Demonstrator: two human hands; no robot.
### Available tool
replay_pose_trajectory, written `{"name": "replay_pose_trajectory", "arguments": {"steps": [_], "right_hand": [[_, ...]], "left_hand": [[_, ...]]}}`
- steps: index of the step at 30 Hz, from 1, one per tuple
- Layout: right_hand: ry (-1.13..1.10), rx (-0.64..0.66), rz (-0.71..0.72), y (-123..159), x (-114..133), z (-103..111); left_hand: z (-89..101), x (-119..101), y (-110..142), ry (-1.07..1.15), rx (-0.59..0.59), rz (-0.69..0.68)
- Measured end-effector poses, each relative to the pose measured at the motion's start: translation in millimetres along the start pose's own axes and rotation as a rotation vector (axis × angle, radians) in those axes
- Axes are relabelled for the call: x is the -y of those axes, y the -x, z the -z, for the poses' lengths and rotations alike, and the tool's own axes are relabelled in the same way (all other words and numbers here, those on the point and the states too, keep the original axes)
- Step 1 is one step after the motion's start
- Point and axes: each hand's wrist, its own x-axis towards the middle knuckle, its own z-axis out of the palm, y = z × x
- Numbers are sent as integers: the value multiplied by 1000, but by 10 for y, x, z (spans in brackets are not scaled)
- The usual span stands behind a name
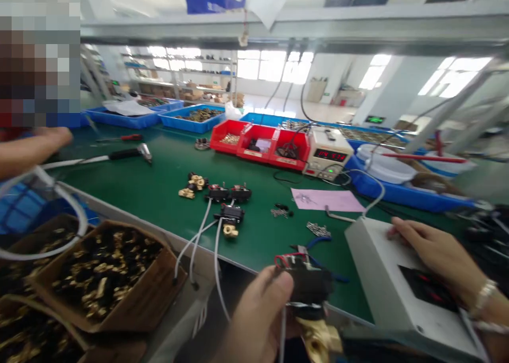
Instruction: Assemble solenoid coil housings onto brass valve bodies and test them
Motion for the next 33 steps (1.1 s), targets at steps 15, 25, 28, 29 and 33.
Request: {"name": "replay_pose_trajectory", "arguments": {"steps": [15,25,28,29,33], "right_hand": [[-206,111,-67,-42,-65,23],[-248,105,-69,-39,-89,-6],[-248,104,-73,-42,-89,-11],[-248,104,-74,-43,-90,-13],[-254,101,-74,-47,-109,-26]], "left_hand": [[-40,-5,115,-35,-224,110],[-37,-27,169,-19,-181,95],[-34,-23,170,-12,-171,76],[-33,-22,163,-10,-169,79],[-35,-23,121,8,-153,105]]}}
